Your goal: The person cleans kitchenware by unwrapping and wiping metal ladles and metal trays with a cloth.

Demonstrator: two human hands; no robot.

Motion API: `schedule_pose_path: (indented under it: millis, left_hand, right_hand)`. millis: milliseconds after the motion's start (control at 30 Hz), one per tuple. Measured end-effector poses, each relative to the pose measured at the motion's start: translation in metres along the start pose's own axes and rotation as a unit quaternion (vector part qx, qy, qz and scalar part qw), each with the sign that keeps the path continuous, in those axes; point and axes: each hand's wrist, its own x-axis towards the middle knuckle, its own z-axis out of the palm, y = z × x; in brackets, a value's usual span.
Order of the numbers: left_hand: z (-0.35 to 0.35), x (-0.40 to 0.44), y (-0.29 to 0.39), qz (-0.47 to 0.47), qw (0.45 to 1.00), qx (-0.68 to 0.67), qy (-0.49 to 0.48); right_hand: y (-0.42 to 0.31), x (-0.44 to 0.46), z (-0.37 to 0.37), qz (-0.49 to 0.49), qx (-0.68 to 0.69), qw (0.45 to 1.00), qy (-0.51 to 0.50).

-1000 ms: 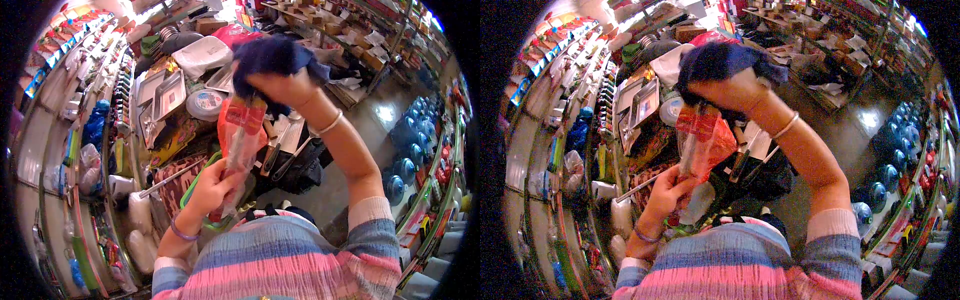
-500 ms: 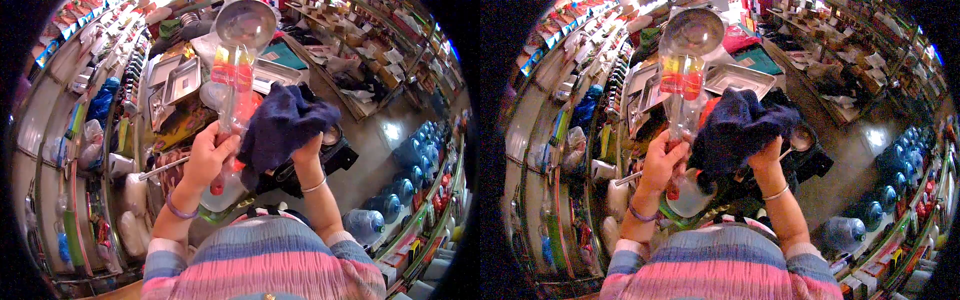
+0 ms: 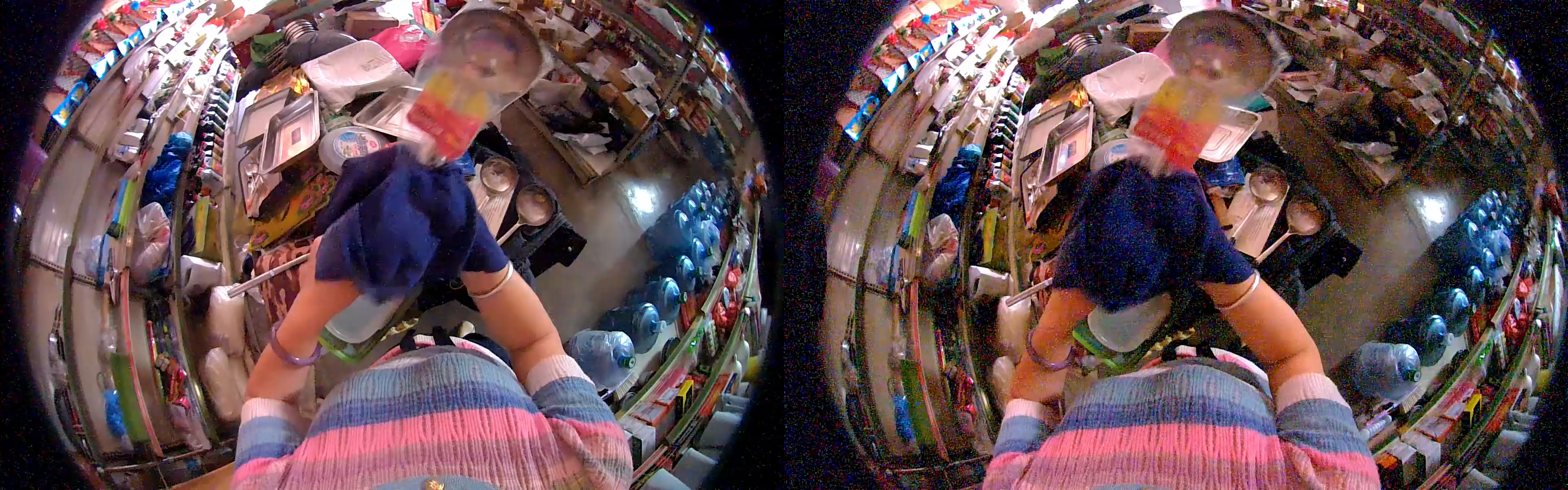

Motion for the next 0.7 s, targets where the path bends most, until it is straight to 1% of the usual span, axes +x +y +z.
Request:
schedule_pose_path:
  millis: [67,100,133,233,300,367,400,467,500,533,567,600,700]
  left_hand:
    - [-0.010,-0.001,0.012,-0.149,0.980,-0.132,-0.012]
    - [-0.015,-0.002,0.018,-0.222,0.956,-0.193,-0.003]
    - [-0.015,-0.005,0.018,-0.282,0.925,-0.256,-0.014]
    - [-0.007,0.003,0.031,-0.225,0.918,-0.313,0.088]
    - [0.001,0.009,0.034,-0.156,0.904,-0.356,0.179]
    - [-0.002,0.007,0.031,-0.142,0.925,-0.315,0.155]
    - [-0.003,0.006,0.030,-0.135,0.935,-0.294,0.143]
    - [0.006,0.005,0.030,-0.135,0.921,-0.314,0.187]
    - [0.009,0.004,0.030,-0.135,0.913,-0.324,0.208]
    - [0.007,0.003,0.031,-0.157,0.903,-0.358,0.180]
    - [0.002,0.001,0.034,-0.178,0.890,-0.391,0.153]
    - [-0.001,-0.001,0.036,-0.201,0.875,-0.423,0.124]
    - [0.001,-0.003,0.043,-0.203,0.907,-0.339,0.145]
  right_hand:
    - [0.005,0.009,-0.007,-0.017,-0.052,0.998,0.004]
    - [0.004,0.012,-0.008,-0.026,-0.054,0.998,0.008]
    - [0.005,0.012,-0.004,-0.037,-0.035,0.998,0.025]
    - [0.001,0.019,0.007,-0.075,0.022,0.994,0.079]
    - [-0.009,0.027,0.000,-0.083,0.064,0.994,0.011]
    - [-0.046,0.049,-0.038,-0.069,0.110,0.978,-0.165]
    - [-0.046,0.045,-0.033,0.018,0.121,0.971,-0.204]
    - [-0.020,0.037,-0.017,-0.022,0.075,0.997,-0.003]
    - [-0.006,0.034,-0.013,-0.041,0.050,0.993,0.098]
    - [-0.003,0.039,-0.019,-0.025,-0.049,0.992,0.110]
    - [0.004,0.043,-0.024,-0.012,-0.091,0.987,0.130]
    - [0.013,0.047,-0.032,-0.002,-0.091,0.985,0.150]
    - [0.031,0.049,-0.039,0.000,-0.056,0.978,0.201]
